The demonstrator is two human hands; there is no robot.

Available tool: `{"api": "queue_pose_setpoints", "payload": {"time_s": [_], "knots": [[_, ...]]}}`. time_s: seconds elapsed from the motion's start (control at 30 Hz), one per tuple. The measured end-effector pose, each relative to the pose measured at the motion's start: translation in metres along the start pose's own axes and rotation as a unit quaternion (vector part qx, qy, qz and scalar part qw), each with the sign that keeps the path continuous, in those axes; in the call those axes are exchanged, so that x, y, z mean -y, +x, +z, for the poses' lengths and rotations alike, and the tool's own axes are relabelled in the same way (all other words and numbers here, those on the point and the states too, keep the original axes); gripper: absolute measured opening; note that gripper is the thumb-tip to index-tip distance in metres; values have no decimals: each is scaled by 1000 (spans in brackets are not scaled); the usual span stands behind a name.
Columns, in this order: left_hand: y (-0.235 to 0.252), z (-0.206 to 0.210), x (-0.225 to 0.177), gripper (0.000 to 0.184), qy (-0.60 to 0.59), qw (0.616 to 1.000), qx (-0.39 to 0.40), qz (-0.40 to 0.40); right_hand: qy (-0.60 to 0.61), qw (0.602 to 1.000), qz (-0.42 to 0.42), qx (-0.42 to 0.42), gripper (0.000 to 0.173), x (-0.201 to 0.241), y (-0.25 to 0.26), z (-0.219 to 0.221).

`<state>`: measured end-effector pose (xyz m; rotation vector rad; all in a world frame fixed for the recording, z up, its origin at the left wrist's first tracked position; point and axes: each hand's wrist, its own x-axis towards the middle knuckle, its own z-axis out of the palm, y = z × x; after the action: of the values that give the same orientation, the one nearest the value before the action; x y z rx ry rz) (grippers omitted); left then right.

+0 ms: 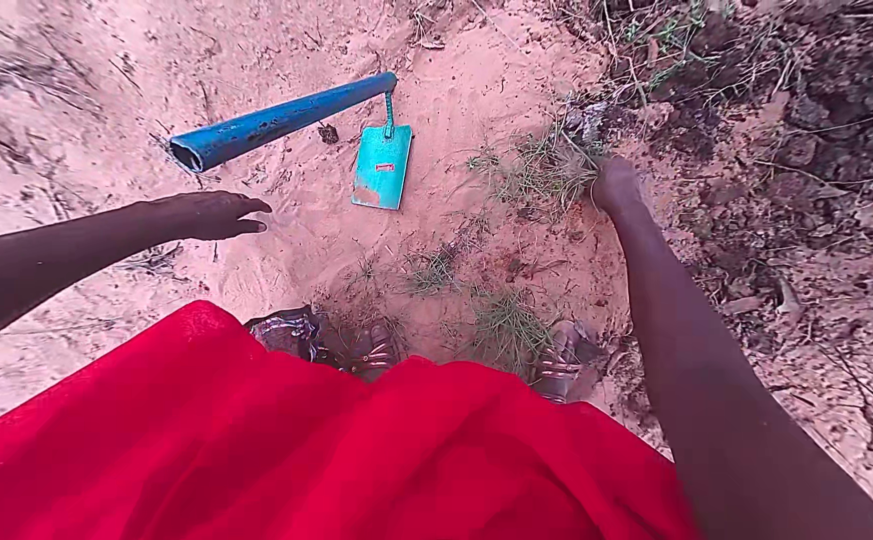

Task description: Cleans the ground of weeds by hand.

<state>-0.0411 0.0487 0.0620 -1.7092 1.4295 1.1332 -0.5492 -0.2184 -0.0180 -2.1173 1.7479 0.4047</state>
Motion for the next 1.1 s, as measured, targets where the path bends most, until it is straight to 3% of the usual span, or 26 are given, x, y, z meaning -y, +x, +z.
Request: {"api": "queue_pose_setpoints", "payload": {"time_s": [0.07, 0.2, 0.37, 0.43, 0.53, 0.6, 0.67, 0.77, 0.83, 0.9, 1.03, 1.07, 1.1], "knots": [[-7, 8, 0, 47, -19, 1000, 10, -14, -26, 999, 3, 19, 53, 13, 6, 3], [-16, 19, -3, 48, -28, 998, 43, -26, -3, 998, -2, 61, 49, 23, 16, 7], [-10, 19, -9, 46, -11, 998, 59, -15, 99, 989, -60, 91, 43, -2, 33, 19], [-3, 15, -12, 45, -13, 999, 44, -9, 172, 983, -20, 65, 36, -4, 28, 24], [3, 7, -13, 46, -18, 1000, 16, 7, 308, 946, 66, 75, 41, 6, 20, 22], [6, 5, -14, 46, -10, 1000, 4, 17, 293, 946, 99, 94, 52, 19, 18, 13], [8, 1, -17, 46, 9, 1000, 2, 24, 183, 975, 83, 96, 61, 27, 27, 14], [9, 1, -19, 45, 29, 999, 2, 42, 73, 992, 79, 61, 58, 39, 19, 19], [10, 6, -19, 45, 34, 998, 5, 56, 98, 989, 101, 41, 55, 36, -2, 24], [11, 9, -22, 45, 35, 997, 6, 63, 228, 961, 152, -34, 47, 21, -28, 32], [8, 11, -26, 45, 37, 997, 18, 61, 471, 838, 218, -171, 43, -35, -62, 49], [9, 12, -27, 45, 41, 997, 17, 68, 497, 822, 204, -187, 43, -48, -65, 52], [10, 12, -28, 45, 46, 996, 16, 73, 493, 831, 180, -187, 46, -55, -66, 52]]}}
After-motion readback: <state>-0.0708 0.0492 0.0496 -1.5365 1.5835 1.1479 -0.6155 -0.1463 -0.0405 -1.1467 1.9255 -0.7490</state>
